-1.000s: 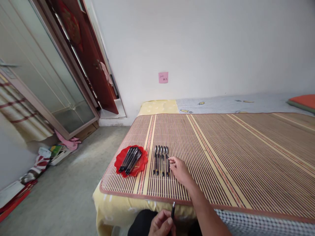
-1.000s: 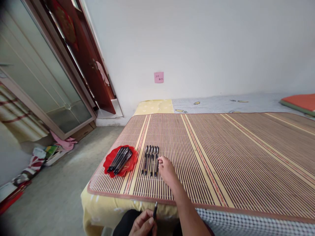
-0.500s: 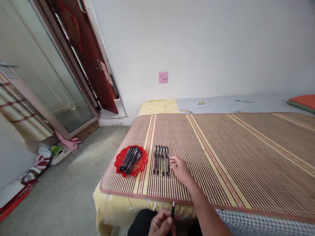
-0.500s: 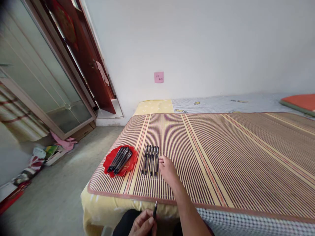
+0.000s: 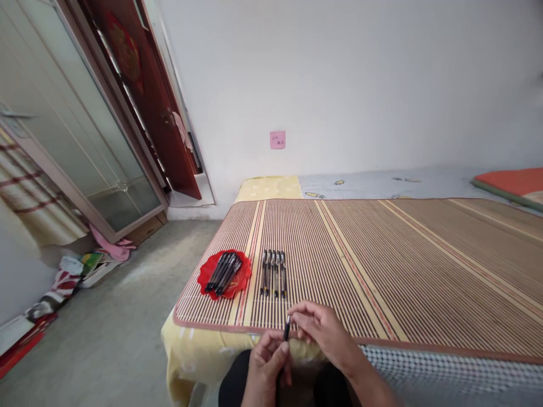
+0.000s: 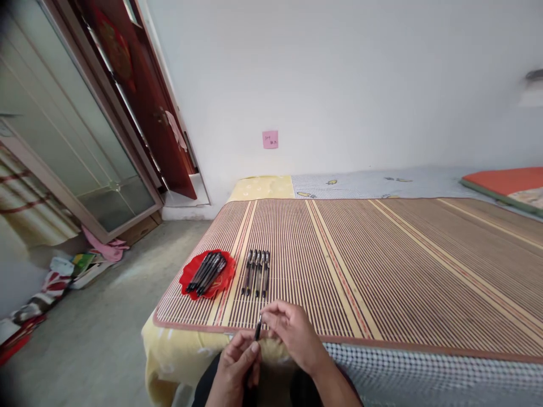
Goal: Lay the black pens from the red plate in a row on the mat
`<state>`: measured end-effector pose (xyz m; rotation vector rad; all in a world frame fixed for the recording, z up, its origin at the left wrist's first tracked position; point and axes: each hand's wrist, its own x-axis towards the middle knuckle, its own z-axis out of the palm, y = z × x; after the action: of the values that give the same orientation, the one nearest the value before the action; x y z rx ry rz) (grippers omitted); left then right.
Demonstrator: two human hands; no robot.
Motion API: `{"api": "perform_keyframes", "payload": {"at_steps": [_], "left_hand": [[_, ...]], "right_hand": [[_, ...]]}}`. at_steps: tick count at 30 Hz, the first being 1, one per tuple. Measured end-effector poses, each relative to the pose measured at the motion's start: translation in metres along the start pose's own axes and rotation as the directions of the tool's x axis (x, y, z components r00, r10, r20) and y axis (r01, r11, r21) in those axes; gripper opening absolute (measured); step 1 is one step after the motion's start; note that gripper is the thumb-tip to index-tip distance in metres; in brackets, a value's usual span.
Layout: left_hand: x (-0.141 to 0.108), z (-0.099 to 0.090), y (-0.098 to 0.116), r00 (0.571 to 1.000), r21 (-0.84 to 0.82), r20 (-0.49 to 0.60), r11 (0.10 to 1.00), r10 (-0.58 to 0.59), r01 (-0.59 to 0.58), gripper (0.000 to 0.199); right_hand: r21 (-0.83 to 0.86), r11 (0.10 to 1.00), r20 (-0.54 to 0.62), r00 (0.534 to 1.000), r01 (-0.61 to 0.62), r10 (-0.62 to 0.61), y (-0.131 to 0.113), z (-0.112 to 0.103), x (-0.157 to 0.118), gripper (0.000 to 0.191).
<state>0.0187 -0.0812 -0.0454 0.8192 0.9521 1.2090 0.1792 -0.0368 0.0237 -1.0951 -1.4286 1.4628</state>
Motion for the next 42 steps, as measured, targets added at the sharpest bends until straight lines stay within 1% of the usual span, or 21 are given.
{"api": "perform_keyframes", "payload": {"at_steps": [3, 5, 7, 10, 14, 16, 19, 22, 25, 28, 30, 33, 35, 39, 42], "left_hand": [[-0.004, 0.001, -0.007, 0.999, 0.06, -0.004, 0.997, 0.038, -0.038, 0.052], [-0.01, 0.001, -0.007, 0.998, 0.086, -0.017, 0.995, 0.055, -0.053, 0.052], [-0.017, 0.002, -0.003, 0.998, 0.112, -0.013, 0.992, 0.067, -0.065, 0.052], [-0.025, 0.004, 0.006, 0.997, 0.144, 0.031, 0.987, 0.073, -0.076, 0.052], [-0.029, 0.009, 0.013, 0.993, 0.17, 0.077, 0.98, 0.093, -0.104, 0.056], [-0.03, 0.013, 0.014, 0.994, 0.152, 0.07, 0.983, 0.089, -0.099, 0.054], [-0.03, 0.016, 0.015, 0.995, 0.088, 0.052, 0.992, 0.081, -0.085, 0.052], [-0.03, 0.015, 0.014, 0.996, 0.111, 0.04, 0.99, 0.085, -0.089, 0.052], [-0.028, 0.011, 0.01, 0.993, 0.179, 0.097, 0.98, 0.072, -0.089, 0.055], [-0.026, 0.008, 0.007, 0.988, 0.165, 0.153, 0.986, -0.007, -0.019, 0.061], [-0.026, 0.007, 0.008, 0.992, 0.143, 0.127, 0.99, -0.016, -0.002, 0.058], [-0.028, 0.008, 0.012, 0.998, 0.13, 0.035, 0.99, 0.05, -0.054, 0.053], [-0.029, 0.008, 0.015, 0.997, 0.148, 0.003, 0.986, 0.081, -0.081, 0.054], [-0.029, 0.009, 0.02, 0.997, 0.21, 0.029, 0.975, 0.065, -0.069, 0.058], [-0.031, 0.013, 0.023, 0.998, 0.186, 0.042, 0.982, 0.037, -0.044, 0.057]], "right_hand": [[-0.014, 1.0, -0.048, 0.999, -0.004, 0.003, 0.003, 0.009, -0.012, 0.033], [-0.011, 1.0, -0.073, 0.997, -0.002, 0.001, 0.005, 0.012, -0.016, 0.032], [-0.004, 1.0, -0.086, 0.996, 0.011, -0.011, 0.006, 0.015, -0.017, 0.032], [-0.005, 0.999, -0.093, 0.994, 0.05, -0.051, 0.004, 0.017, -0.021, 0.033], [0.013, 0.995, -0.084, 0.992, 0.097, -0.095, -0.001, 0.019, -0.026, 0.034], [0.02, 0.994, -0.094, 0.99, 0.107, -0.105, -0.003, 0.021, -0.028, 0.035], [0.013, 0.996, -0.122, 0.988, 0.091, -0.089, -0.005, 0.022, -0.03, 0.038], [-0.003, 0.997, -0.135, 0.988, 0.081, -0.081, -0.007, 0.021, -0.031, 0.038], [0.003, 0.995, -0.12, 0.988, 0.101, -0.1, -0.004, 0.019, -0.032, 0.036], [0.022, 0.994, -0.099, 0.989, 0.11, -0.107, 0.002, 0.016, -0.032, 0.035], [0.016, 0.995, -0.109, 0.99, 0.097, -0.095, 0.008, 0.016, -0.031, 0.036], [0.001, 0.997, -0.127, 0.989, 0.074, -0.073, 0.013, 0.017, -0.028, 0.037], [0.012, 0.998, -0.122, 0.991, 0.059, -0.057, 0.013, 0.018, -0.028, 0.037], [0.062, 0.996, -0.088, 0.995, 0.059, -0.053, 0.008, 0.019, -0.029, 0.038], [0.115, 0.991, -0.049, 0.997, 0.065, -0.059, 0.004, 0.018, -0.03, 0.043]]}}
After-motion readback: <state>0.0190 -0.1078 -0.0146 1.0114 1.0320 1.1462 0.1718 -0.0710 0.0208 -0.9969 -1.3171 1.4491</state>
